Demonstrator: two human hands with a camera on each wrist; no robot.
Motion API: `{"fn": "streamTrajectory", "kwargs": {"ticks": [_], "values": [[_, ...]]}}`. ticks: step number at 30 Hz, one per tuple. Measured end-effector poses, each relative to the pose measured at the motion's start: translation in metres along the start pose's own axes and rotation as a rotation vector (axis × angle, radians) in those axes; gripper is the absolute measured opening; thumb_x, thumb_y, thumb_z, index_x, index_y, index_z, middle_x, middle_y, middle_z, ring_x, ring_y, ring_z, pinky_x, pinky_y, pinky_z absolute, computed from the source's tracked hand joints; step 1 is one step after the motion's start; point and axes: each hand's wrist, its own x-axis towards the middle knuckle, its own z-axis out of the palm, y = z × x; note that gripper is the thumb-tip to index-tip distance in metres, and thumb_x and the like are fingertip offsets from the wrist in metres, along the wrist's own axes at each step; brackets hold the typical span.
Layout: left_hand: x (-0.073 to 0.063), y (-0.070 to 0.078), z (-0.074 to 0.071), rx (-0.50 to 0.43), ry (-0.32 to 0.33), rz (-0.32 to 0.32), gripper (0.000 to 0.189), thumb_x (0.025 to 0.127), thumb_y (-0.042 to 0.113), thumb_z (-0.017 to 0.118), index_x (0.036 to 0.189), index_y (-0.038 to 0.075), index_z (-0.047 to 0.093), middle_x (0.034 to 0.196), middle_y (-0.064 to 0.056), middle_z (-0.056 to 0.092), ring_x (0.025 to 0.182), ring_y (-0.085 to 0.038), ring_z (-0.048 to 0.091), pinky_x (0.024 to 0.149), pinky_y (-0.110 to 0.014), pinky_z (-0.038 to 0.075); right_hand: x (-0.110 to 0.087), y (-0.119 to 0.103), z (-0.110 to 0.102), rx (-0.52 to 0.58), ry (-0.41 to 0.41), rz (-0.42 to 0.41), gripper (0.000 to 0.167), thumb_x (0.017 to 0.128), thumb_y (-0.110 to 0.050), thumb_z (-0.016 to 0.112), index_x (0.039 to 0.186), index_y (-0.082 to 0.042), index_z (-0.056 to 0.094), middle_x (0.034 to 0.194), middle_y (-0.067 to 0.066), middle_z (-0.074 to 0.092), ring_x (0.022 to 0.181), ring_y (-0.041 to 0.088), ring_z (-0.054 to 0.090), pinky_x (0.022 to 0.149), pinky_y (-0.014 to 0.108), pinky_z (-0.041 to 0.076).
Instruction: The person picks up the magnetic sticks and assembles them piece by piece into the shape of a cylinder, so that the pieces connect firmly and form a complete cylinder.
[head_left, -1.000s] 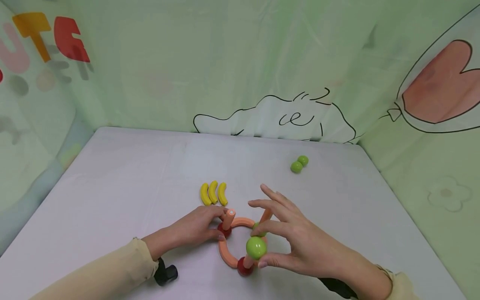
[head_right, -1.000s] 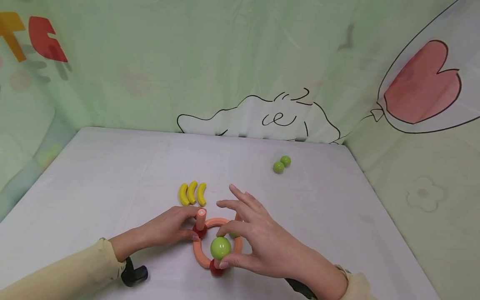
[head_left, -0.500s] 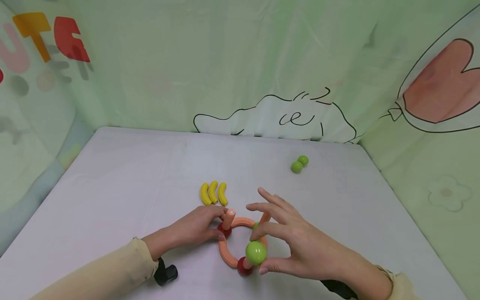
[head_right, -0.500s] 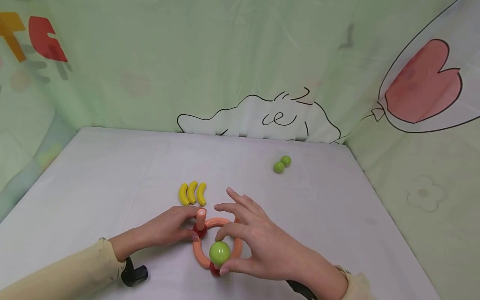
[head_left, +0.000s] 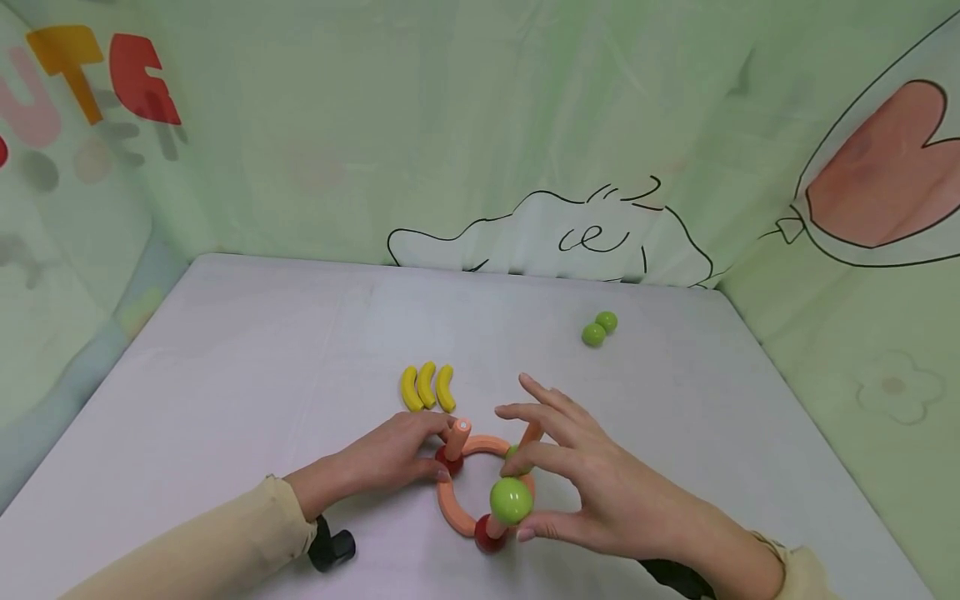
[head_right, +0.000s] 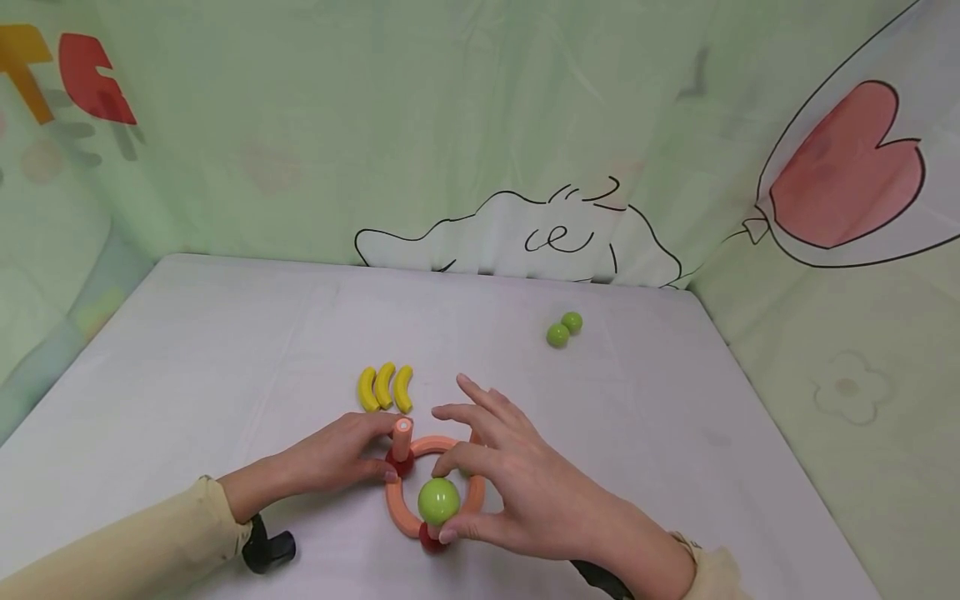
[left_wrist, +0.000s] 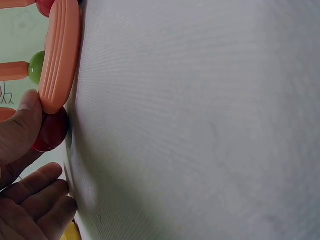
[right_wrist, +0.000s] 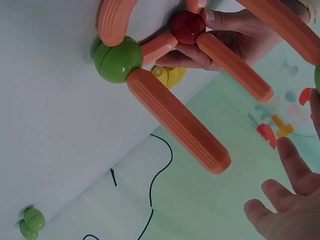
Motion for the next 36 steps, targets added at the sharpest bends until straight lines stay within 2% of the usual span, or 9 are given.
{"fn": "streamTrajectory", "kwargs": {"ticks": [9,15,17,20,22,25,30,33,36], "values": [[0.001,0.0,0.001,0.01,0.001,-0.014,0.024,0.085,0.012,0.083,0.093,0.02,0.062,0.101,0.007,0.074,0.1,-0.01,0.066,0.093,-0.03,0.053,0.0,0.0,-0.001,0.003,-0.009,0.009,0.034,0.081,-0.055,0.079,0.105,-0.034,0.065,0.151,-0.007,0.048,0.157,0.028,0.022,0.104,0.066,0.045],[0.002,0.0,0.002,0.015,-0.001,-0.026,0.025,0.085,0.012,0.083,0.094,0.022,0.062,0.102,0.007,0.074,0.1,-0.009,0.066,0.093,-0.031,0.053,-0.001,0.006,-0.006,0.04,0.035,0.01,0.048,0.085,-0.044,0.081,0.126,-0.03,0.061,0.15,-0.003,0.049,0.157,0.027,0.023,0.104,0.066,0.045],[0.001,0.0,0.001,0.018,-0.002,-0.027,0.025,0.085,0.011,0.082,0.094,0.021,0.062,0.102,0.007,0.073,0.1,-0.01,0.065,0.093,-0.031,0.053,-0.001,0.015,-0.009,0.067,0.07,0.049,0.051,0.09,-0.033,0.079,0.135,-0.027,0.057,0.149,-0.001,0.051,0.156,0.027,0.025,0.109,0.064,0.042],[0.001,0.001,0.0,0.023,0.0,-0.02,0.024,0.085,0.011,0.082,0.095,0.02,0.062,0.103,0.006,0.074,0.101,-0.011,0.065,0.094,-0.032,0.053,-0.003,0.036,-0.012,0.111,0.087,0.16,0.051,0.096,-0.02,0.071,0.143,-0.022,0.052,0.151,0.003,0.052,0.154,0.03,0.031,0.113,0.064,0.038],[0.001,0.001,0.0,0.023,0.0,-0.02,0.025,0.085,0.011,0.082,0.094,0.02,0.062,0.104,0.006,0.074,0.102,-0.011,0.066,0.094,-0.032,0.053,-0.005,0.052,-0.01,0.139,0.053,0.232,0.051,0.098,-0.015,0.067,0.146,-0.017,0.051,0.151,0.007,0.053,0.15,0.035,0.038,0.113,0.063,0.038],[0.0,0.001,0.0,0.022,0.001,-0.019,0.025,0.085,0.01,0.082,0.094,0.02,0.062,0.103,0.006,0.074,0.102,-0.011,0.066,0.094,-0.032,0.053,-0.008,0.072,0.001,0.169,-0.064,0.329,0.05,0.099,-0.016,0.065,0.146,-0.011,0.051,0.15,0.01,0.055,0.143,0.039,0.046,0.111,0.064,0.04],[0.001,0.0,0.001,0.02,-0.005,-0.024,0.025,0.085,0.011,0.082,0.095,0.02,0.062,0.104,0.005,0.074,0.102,-0.011,0.065,0.095,-0.033,0.054,-0.01,0.089,0.028,0.182,-0.206,0.354,0.045,0.096,-0.023,0.07,0.137,-0.009,0.06,0.14,0.009,0.063,0.134,0.037,0.056,0.108,0.06,0.045],[0.002,0.0,0.001,0.018,-0.012,-0.036,0.025,0.085,0.011,0.082,0.095,0.02,0.061,0.105,0.005,0.073,0.102,-0.011,0.065,0.095,-0.034,0.054,-0.007,0.092,0.04,0.193,-0.218,0.293,0.026,0.095,-0.023,0.073,0.12,-0.019,0.068,0.134,0.006,0.067,0.128,0.033,0.06,0.106,0.056,0.048],[0.002,0.001,0.001,0.014,-0.016,-0.049,0.025,0.086,0.011,0.082,0.094,0.021,0.061,0.106,0.005,0.073,0.102,-0.011,0.065,0.095,-0.032,0.053,-0.004,0.092,0.045,0.195,-0.212,0.237,0.014,0.093,-0.02,0.075,0.103,-0.025,0.068,0.129,0.004,0.071,0.122,0.03,0.063,0.104,0.052,0.05]]}}
